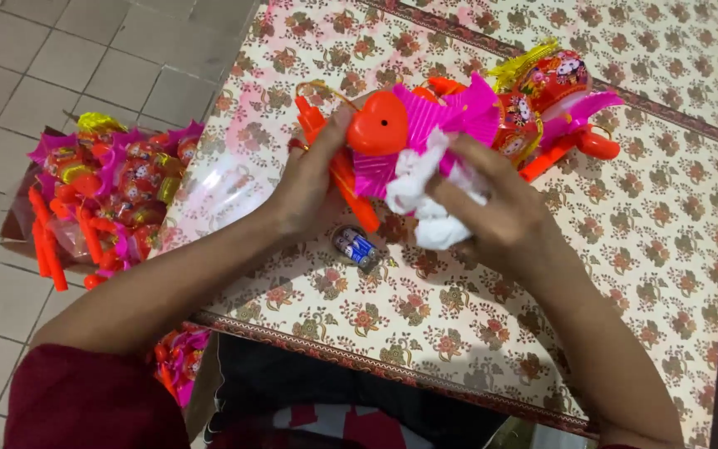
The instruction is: Assembling decorative plastic lanterns by connecting various colorful parts and cleaning them with a white cloth.
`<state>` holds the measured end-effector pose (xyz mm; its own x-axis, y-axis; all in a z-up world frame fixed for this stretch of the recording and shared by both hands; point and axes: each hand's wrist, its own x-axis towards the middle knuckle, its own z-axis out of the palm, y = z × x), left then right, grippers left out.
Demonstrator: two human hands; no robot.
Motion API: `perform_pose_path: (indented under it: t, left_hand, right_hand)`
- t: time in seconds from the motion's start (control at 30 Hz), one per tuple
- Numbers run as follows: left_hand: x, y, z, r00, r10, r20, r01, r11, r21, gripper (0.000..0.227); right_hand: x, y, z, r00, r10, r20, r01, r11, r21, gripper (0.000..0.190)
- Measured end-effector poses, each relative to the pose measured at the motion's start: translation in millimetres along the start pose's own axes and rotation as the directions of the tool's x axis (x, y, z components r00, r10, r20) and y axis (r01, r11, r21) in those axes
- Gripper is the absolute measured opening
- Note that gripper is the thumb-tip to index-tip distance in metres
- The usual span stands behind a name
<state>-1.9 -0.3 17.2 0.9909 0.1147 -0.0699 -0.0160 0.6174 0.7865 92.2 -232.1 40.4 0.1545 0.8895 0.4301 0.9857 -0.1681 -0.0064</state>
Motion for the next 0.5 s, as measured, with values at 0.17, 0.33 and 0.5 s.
perform_pose_path:
  t: [0.17, 0.33, 0.5]
  left_hand:
    - [3, -8, -10, 0.999, 0.013, -0.032, -0.011, 0.998, 0.061, 0.044]
    - [3, -14, -20, 0.986, 0.115, 0.122, -0.133, 0.979, 0.157, 0.050]
    - [-5, -6, -7, 0.993, 0.091, 0.079, -0.095, 0.994, 0.055, 0.039]
  right_hand:
    - [-17, -2, 13, 0.996, 0.031, -0.081, 0.004, 0.920, 0.392, 0.059]
    - [-17, 21, 25, 0.932, -0.056, -0.357, 0.181, 0.927, 0.327, 0.025]
    - [-53, 53, 21, 0.899, -0.294, -0.324, 0.338, 0.937, 0.087, 0.037]
